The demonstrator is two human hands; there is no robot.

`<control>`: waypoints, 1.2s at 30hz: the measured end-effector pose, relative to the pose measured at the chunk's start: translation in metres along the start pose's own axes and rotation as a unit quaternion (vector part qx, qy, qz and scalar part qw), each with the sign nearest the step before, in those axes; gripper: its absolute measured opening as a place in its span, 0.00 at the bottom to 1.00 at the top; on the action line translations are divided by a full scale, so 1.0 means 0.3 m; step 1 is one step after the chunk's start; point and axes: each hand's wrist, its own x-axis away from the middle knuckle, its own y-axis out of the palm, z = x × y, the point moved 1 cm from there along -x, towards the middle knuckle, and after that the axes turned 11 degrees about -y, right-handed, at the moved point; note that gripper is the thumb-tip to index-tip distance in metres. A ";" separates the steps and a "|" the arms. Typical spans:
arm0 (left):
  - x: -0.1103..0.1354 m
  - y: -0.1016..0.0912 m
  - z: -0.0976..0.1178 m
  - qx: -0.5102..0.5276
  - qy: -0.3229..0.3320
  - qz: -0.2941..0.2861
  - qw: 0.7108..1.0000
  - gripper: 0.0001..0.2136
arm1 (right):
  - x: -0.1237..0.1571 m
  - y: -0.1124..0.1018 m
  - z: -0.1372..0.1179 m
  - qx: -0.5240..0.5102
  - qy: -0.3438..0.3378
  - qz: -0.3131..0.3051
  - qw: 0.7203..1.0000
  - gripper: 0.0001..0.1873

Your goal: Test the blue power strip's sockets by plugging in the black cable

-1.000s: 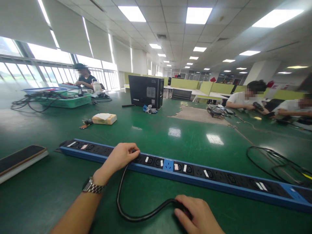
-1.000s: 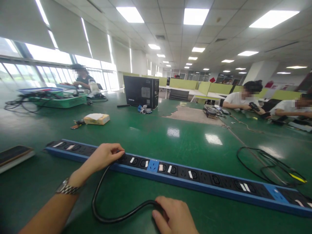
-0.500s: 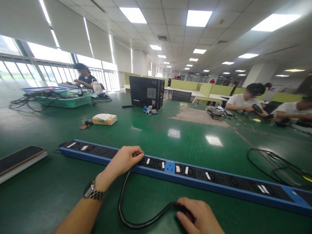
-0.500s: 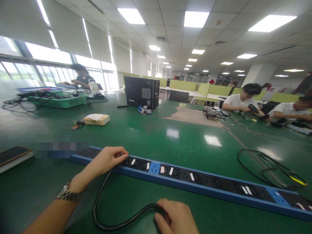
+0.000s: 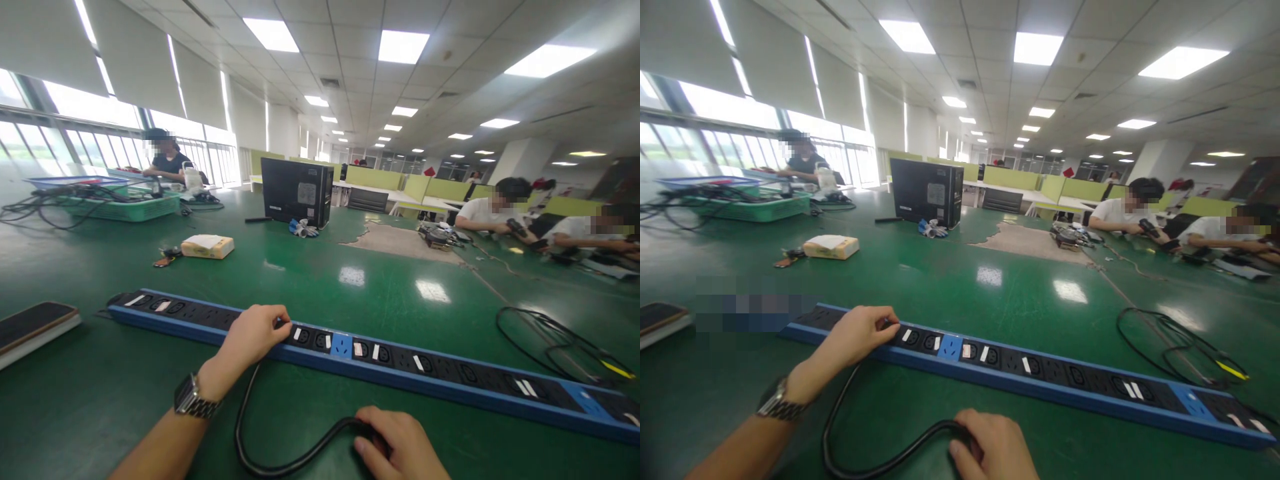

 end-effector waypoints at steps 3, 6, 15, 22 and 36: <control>-0.002 0.006 0.010 -0.013 -0.018 -0.001 1.000 0.10 | -0.001 0.000 0.001 0.000 0.002 0.007 1.000 0.11; -0.001 0.006 0.011 -0.013 -0.033 -0.005 0.999 0.09 | -0.001 0.000 0.002 -0.006 0.003 0.010 1.000 0.11; 0.008 0.028 -0.005 0.017 -0.013 0.011 1.000 0.09 | -0.008 0.011 0.012 0.002 0.002 0.004 1.000 0.14; 0.011 -0.033 -0.019 0.135 0.025 0.093 0.986 0.14 | 0.000 0.045 0.047 0.011 0.033 0.068 0.997 0.25; -0.025 -0.176 -0.284 0.091 -0.032 0.035 0.995 0.20 | -0.152 0.077 -0.099 -0.022 -0.111 -0.039 0.993 0.17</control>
